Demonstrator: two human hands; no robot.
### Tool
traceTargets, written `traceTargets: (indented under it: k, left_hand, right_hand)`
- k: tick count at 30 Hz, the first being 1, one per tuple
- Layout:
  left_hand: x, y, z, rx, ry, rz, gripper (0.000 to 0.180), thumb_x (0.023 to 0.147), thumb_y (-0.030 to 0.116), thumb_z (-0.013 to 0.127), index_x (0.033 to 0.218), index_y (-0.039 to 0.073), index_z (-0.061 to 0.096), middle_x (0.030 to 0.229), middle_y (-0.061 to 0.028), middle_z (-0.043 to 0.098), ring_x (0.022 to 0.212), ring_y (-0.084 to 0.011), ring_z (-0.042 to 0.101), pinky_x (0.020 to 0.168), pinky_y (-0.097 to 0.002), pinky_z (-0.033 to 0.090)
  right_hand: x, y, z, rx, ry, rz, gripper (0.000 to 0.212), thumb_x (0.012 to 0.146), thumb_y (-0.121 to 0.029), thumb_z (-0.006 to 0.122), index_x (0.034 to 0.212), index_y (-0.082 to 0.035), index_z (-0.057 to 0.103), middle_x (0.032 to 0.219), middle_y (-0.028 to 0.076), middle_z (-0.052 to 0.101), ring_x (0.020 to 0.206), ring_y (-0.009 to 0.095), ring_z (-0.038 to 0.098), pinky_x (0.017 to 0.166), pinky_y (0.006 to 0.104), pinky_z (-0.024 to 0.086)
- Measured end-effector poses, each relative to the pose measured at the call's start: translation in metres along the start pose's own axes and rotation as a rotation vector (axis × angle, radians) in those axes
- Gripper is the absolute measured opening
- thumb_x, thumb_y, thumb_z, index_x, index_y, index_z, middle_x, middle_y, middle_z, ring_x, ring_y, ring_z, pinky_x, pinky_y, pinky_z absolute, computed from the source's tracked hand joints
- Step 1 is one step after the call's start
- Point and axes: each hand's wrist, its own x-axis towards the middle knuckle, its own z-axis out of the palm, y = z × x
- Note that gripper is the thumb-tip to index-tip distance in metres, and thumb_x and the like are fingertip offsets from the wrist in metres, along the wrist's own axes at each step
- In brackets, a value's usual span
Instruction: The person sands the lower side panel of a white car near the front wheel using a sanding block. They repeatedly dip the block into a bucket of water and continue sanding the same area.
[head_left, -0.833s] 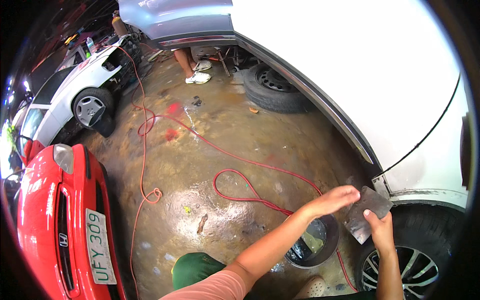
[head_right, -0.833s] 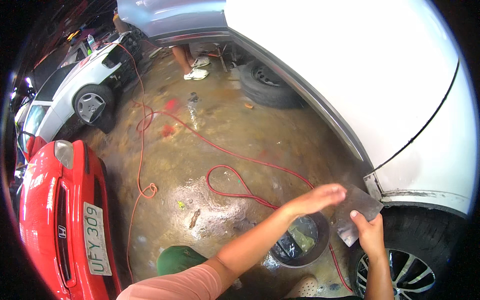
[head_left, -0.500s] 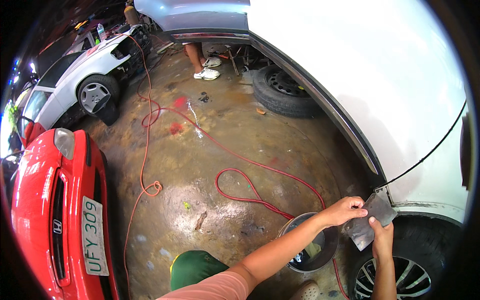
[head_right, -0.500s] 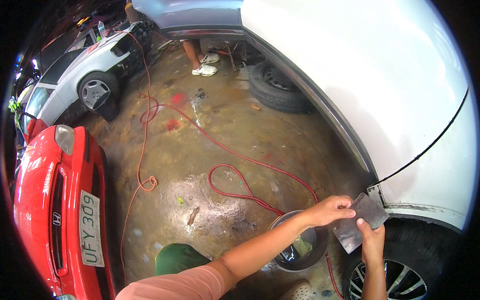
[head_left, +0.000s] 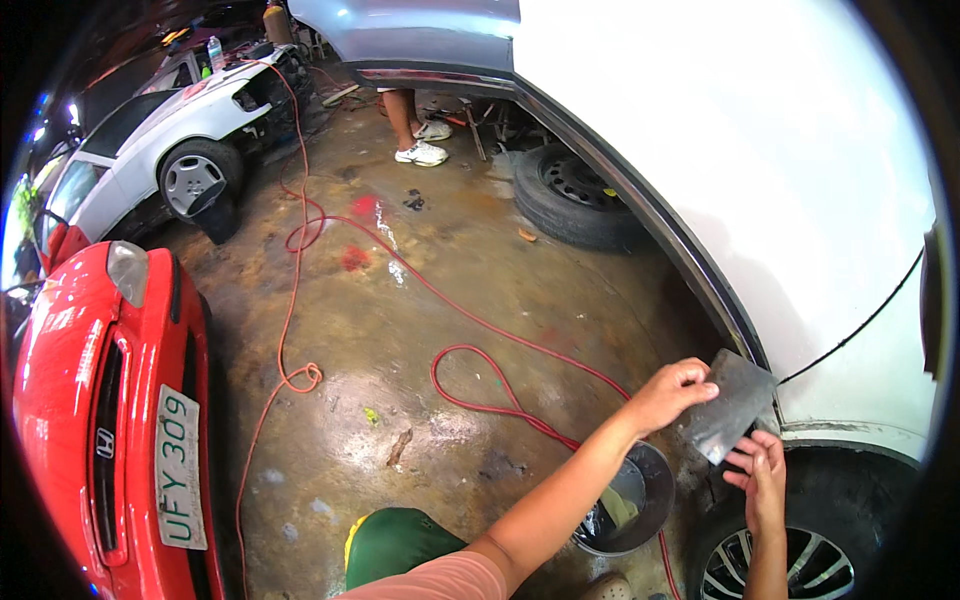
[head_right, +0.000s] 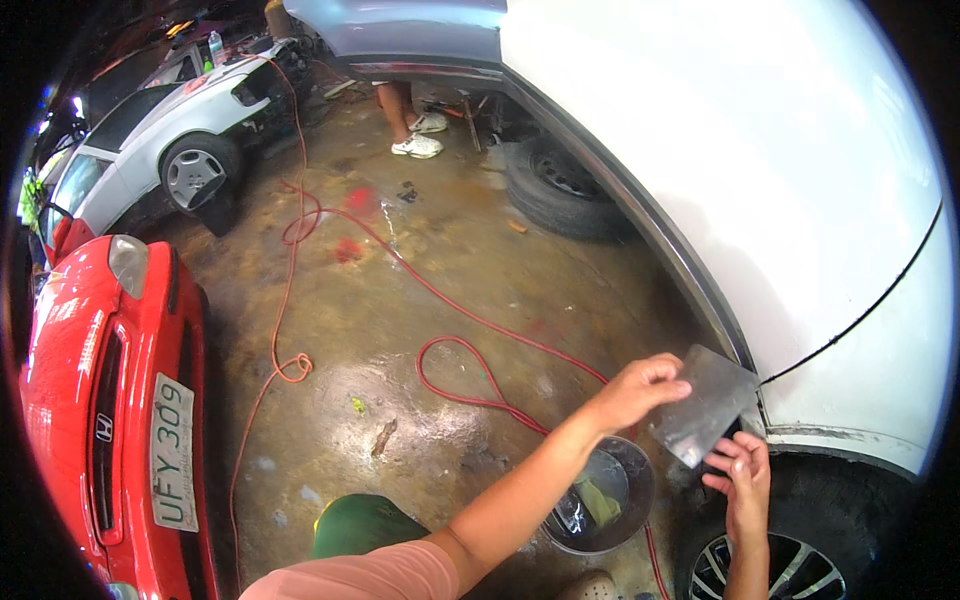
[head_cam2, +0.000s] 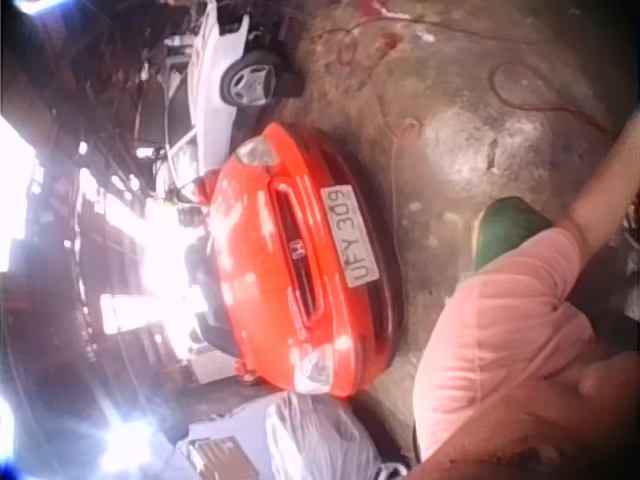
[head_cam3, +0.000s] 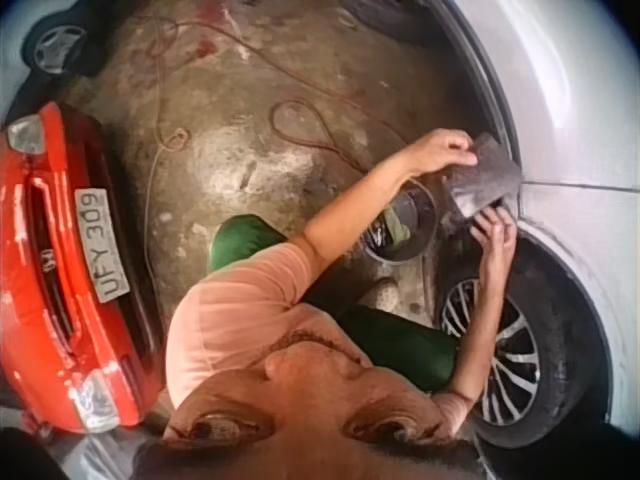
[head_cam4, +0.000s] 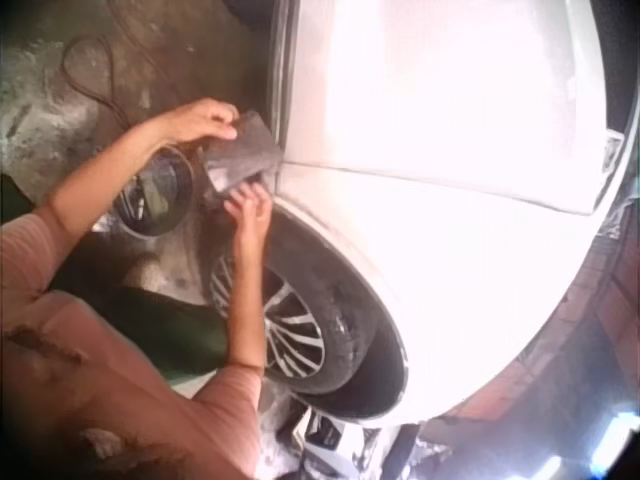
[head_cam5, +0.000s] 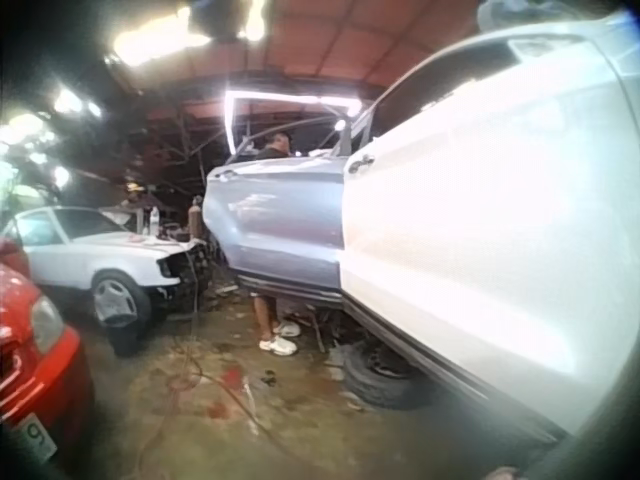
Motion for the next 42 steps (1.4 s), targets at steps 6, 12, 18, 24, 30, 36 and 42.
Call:
traceTargets:
  k: [6,12,18,24,30,36,42]
  left_hand:
    - [0.001,0.017,-0.045,0.099,-0.084,0.048,0.043,0.095,0.026,0.075,0.076,0.004,0.044,0.087,0.0011,0.044,0.080,-0.0088,0.042,0.073,-0.0287,0.039]
    - [-0.002,0.020,-0.030,0.036,-0.270,-0.031,0.038,0.097,0.024,0.073,0.076,0.002,0.049,0.088,0.0016,0.044,0.084,-0.0106,0.043,0.076,-0.0287,0.038]
    - [-0.012,0.015,-0.013,-0.040,-0.353,-0.037,0.031,0.096,0.021,0.075,0.080,0.000,0.057,0.096,-0.0007,0.055,0.092,-0.0110,0.051,0.084,-0.0280,0.041]
    - [-0.006,0.011,0.008,-0.003,-0.375,0.023,0.027,0.092,0.019,0.079,0.084,-0.002,0.063,0.102,-0.0043,0.060,0.098,-0.0147,0.055,0.089,-0.0311,0.046]
    - [-0.009,-0.005,0.006,0.019,-0.361,-0.034,0.027,0.093,0.016,0.078,0.078,0.001,0.062,0.091,-0.0004,0.055,0.087,-0.0111,0.052,0.075,-0.0299,0.043]
    - [-0.004,-0.027,0.019,-0.119,-0.334,-0.167,0.010,0.094,0.014,0.076,0.096,0.004,0.075,0.102,0.0008,0.063,0.093,-0.0100,0.059,0.083,-0.0274,0.047]
    - [-0.010,-0.031,0.026,-0.164,-0.284,-0.257,0.015,0.093,0.014,0.077,0.102,0.003,0.077,0.105,0.0005,0.065,0.097,-0.0116,0.062,0.088,-0.0297,0.050]
  right_hand:
    - [-0.011,0.003,-0.002,-1.041,-0.290,-0.235,0.018,0.079,-0.009,0.079,0.092,0.001,0.073,0.128,0.020,0.067,0.117,0.031,0.065,0.099,0.0392,0.051]
    - [-0.014,-0.018,0.029,-0.560,-0.071,-0.121,0.063,0.082,-0.016,0.079,0.138,0.001,0.053,0.136,0.019,0.061,0.124,0.029,0.061,0.106,0.0409,0.047]
    - [-0.024,-0.022,0.048,-0.197,-0.062,-0.235,0.080,0.086,-0.032,0.079,0.146,0.002,0.039,0.132,0.013,0.059,0.122,0.024,0.057,0.108,0.0382,0.043]
    - [-0.021,-0.020,0.054,-0.149,0.022,-0.251,0.057,0.089,-0.017,0.077,0.135,0.000,0.049,0.124,0.009,0.062,0.114,0.018,0.059,0.101,0.0350,0.048]
    - [-0.006,-0.014,0.058,-0.263,0.001,-0.198,0.020,0.104,-0.021,0.066,0.115,-0.004,0.065,0.101,0.000,0.064,0.093,0.009,0.057,0.083,0.0288,0.050]
    - [-0.007,-0.011,0.042,-0.141,0.029,-0.149,0.021,0.102,-0.017,0.071,0.116,-0.003,0.064,0.101,-0.002,0.063,0.090,0.007,0.057,0.079,0.0262,0.049]
    - [-0.010,-0.004,0.050,-0.125,0.114,-0.157,0.020,0.100,-0.015,0.072,0.112,-0.001,0.066,0.107,0.000,0.066,0.098,0.010,0.061,0.085,0.0284,0.052]
